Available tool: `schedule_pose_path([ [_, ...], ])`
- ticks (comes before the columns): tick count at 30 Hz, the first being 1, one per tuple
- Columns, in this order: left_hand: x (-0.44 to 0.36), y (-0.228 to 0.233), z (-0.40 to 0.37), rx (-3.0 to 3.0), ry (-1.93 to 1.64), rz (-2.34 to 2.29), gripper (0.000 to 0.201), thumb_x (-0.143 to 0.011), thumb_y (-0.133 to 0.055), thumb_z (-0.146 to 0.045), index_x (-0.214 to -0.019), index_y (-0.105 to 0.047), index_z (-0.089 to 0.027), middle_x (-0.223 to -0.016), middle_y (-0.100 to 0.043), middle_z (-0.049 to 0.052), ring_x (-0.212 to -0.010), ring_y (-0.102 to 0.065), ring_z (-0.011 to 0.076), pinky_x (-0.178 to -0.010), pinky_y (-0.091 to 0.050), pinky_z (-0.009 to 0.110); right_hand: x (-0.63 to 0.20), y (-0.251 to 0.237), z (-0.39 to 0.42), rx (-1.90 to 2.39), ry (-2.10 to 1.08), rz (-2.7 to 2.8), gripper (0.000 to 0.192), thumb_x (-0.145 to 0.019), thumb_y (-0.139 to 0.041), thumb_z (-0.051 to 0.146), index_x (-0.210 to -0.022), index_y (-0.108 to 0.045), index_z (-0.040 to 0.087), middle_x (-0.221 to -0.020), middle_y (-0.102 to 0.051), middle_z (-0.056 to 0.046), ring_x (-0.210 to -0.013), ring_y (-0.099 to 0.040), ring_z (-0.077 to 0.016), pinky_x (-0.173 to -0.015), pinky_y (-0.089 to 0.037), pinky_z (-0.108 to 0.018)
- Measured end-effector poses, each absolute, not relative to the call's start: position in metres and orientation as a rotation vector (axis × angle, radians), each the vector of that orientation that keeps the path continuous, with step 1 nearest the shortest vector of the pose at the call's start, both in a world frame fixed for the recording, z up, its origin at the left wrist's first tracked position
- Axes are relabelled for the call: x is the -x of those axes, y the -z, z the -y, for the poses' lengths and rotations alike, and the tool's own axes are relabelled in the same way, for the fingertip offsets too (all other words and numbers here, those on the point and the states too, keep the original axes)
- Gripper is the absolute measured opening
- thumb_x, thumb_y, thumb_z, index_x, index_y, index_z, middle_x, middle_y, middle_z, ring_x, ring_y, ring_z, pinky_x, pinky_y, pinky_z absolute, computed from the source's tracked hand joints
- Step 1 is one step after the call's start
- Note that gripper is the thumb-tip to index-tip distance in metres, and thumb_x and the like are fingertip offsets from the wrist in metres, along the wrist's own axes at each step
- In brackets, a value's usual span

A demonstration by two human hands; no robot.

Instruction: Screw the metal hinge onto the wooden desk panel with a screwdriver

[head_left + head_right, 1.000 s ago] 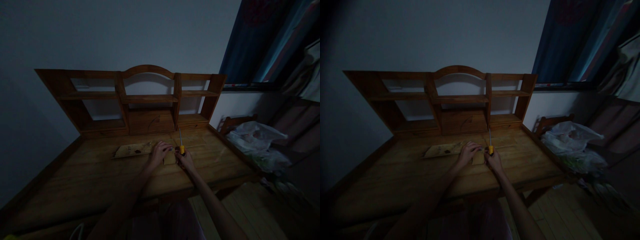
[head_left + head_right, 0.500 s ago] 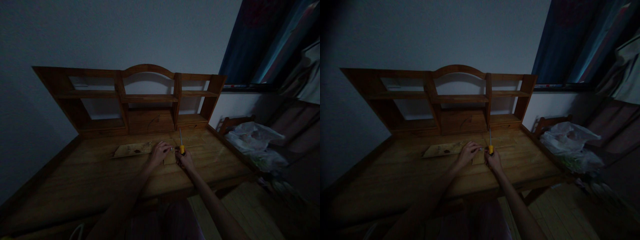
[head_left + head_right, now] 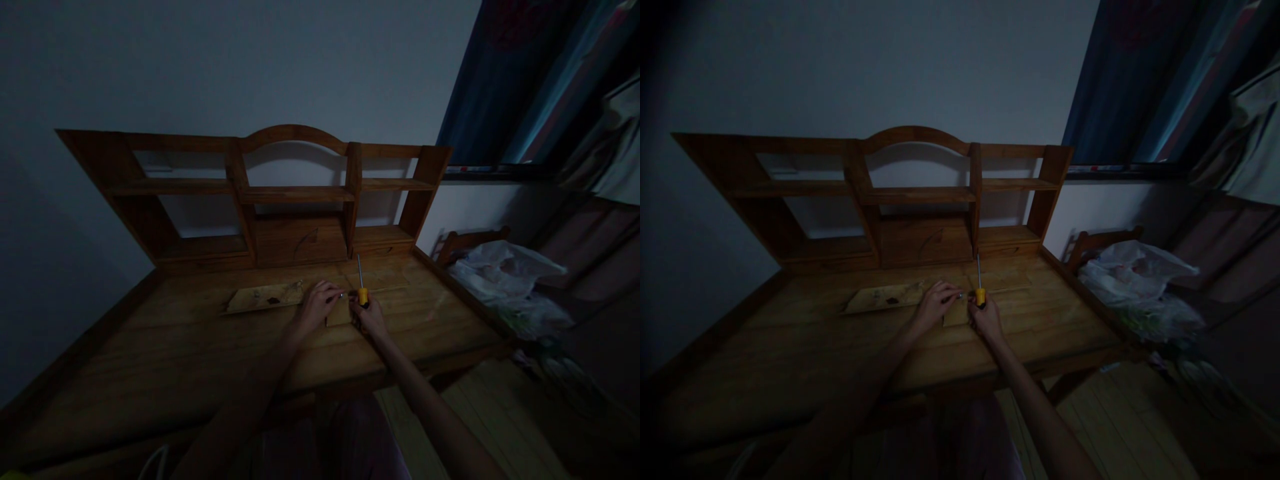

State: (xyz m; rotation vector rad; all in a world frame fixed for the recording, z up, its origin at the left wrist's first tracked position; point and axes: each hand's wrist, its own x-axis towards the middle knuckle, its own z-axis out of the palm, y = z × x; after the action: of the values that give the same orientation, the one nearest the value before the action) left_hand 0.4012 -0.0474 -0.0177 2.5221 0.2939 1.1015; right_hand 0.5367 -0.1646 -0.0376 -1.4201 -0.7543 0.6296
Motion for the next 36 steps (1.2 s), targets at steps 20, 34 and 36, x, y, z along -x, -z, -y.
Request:
schedule_pose_path([
  [20, -0.4011, 0.0192, 0.0461, -2.547, -1.009, -0.292, 0.044, -0.085, -0.055, -0.002, -0.115, -0.069, -0.031, -0.111, -0.061, 0.004, -0.109, -0.052, 0.0203, -0.097, -0.046, 0.039, -0.5358, 0.0371, 0.1662, 1.379, -0.658, 0.765, 0.03, -0.07, -0.063, 0.037, -0.092, -0.05, 0.021, -0.062, -0.056, 0.007, -0.036, -0.048, -0.0087, -0.036, -0.039, -0.021],
  [34, -0.3958, 0.014, 0.0453, -2.705, -0.929, -0.268, 0.049, -0.085, -0.05, 0.0, -0.117, -0.068, -0.033, -0.114, -0.059, 0.005, -0.11, -0.052, 0.0213, -0.096, -0.045, 0.041, -0.5369, 0.0384, 0.1656, 1.367, -0.688, 0.745, 0.032, -0.068, -0.066, 0.036, -0.089, -0.047, 0.022, -0.062, -0.057, 0.007, -0.035, -0.049, -0.0093, -0.033, -0.038, -0.021],
  [36, -0.3951, 0.0115, 0.0462, -2.742, -0.905, -0.278, 0.05, -0.084, -0.05, 0.001, -0.117, -0.068, -0.032, -0.114, -0.059, 0.006, -0.11, -0.052, 0.0219, -0.095, -0.045, 0.041, -0.5369, 0.0382, 0.1655, 1.36, -0.686, 0.746, 0.032, -0.067, -0.066, 0.036, -0.089, -0.047, 0.022, -0.06, -0.056, 0.007, -0.035, -0.049, -0.0095, -0.034, -0.038, -0.021],
])
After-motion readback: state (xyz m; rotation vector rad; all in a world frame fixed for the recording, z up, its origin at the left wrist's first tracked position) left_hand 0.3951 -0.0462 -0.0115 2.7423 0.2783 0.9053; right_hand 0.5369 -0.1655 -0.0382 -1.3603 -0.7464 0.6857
